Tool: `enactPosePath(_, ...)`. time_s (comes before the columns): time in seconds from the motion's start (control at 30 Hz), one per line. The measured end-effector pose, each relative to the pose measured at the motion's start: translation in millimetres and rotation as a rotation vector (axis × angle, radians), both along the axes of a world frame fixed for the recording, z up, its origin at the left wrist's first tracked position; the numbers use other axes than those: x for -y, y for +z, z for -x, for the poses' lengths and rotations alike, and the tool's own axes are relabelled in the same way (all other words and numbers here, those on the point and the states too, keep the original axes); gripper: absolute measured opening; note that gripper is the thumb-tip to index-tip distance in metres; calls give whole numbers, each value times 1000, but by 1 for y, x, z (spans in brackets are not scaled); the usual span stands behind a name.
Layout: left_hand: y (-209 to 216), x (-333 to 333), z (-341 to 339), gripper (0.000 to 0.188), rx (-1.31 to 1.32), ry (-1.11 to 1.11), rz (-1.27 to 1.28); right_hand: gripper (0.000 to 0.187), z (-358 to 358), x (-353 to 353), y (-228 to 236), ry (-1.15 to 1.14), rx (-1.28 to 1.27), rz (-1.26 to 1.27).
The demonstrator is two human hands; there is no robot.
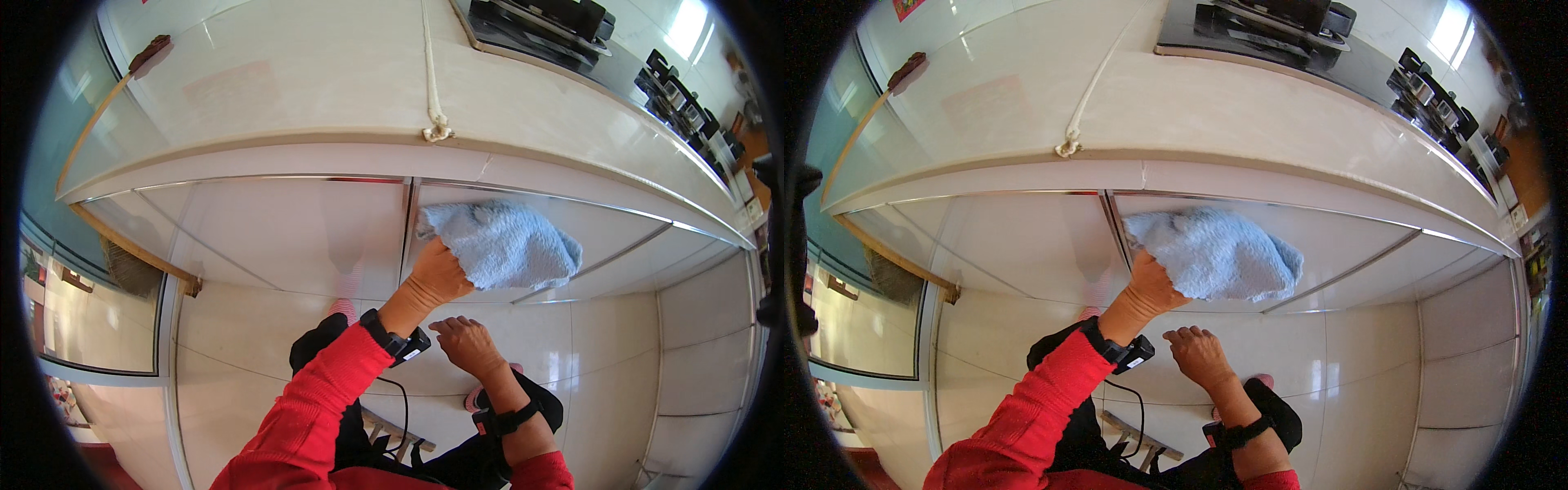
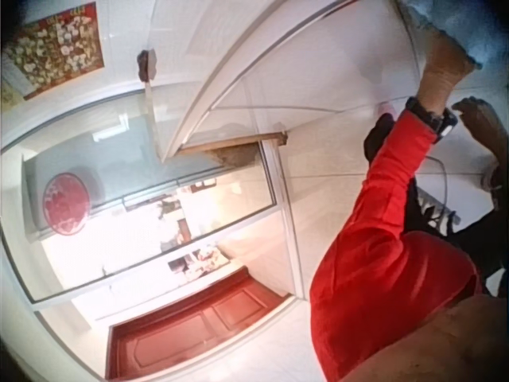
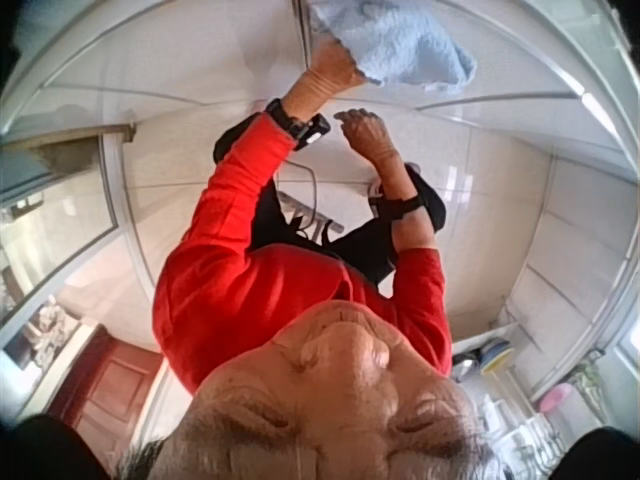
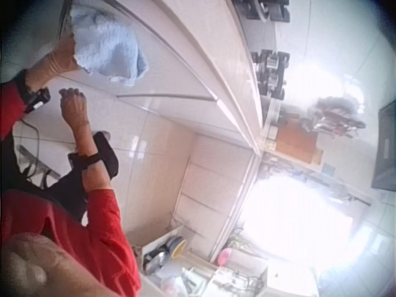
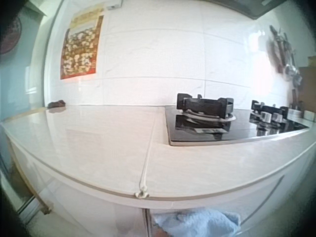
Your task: The person wipes the front of white kitchen cabinets and the countertop around a gas stove using a blue cloth. They move along the counter, cleaning the cabinet doors and the surface near the burners.
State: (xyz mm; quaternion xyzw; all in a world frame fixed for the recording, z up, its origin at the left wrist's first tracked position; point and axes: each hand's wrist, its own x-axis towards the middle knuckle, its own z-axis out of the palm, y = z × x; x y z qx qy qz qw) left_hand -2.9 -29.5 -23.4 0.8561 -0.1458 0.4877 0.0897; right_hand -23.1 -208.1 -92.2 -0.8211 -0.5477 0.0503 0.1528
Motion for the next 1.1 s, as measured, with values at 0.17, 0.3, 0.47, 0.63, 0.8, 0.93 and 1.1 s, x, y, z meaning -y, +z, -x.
enactPosePath(0.17,8,-10,7,49,-23,121,122,22,2,3,-2,-11,-17,12)
enactPosePath(0.3,-15,-19,6,59,-28,276,88,19,2,3,-13,-34,-30,1)
enactPosePath(0.47,-46,-60,-5,78,178,420,-202,11,4,6,-32,-48,45,47)
enactPosePath(0.63,-47,-58,-6,66,294,404,-302,6,4,8,-44,-78,142,8)
enactPosePath(0.8,-7,-33,-3,57,283,349,-286,7,9,7,-43,-130,200,-19)
enactPosePath(0.93,17,-26,-10,42,371,277,-434,8,15,7,-37,-131,141,79)
enactPosePath(1.1,40,-3,-22,45,239,210,-378,10,24,14,-26,-146,125,70)
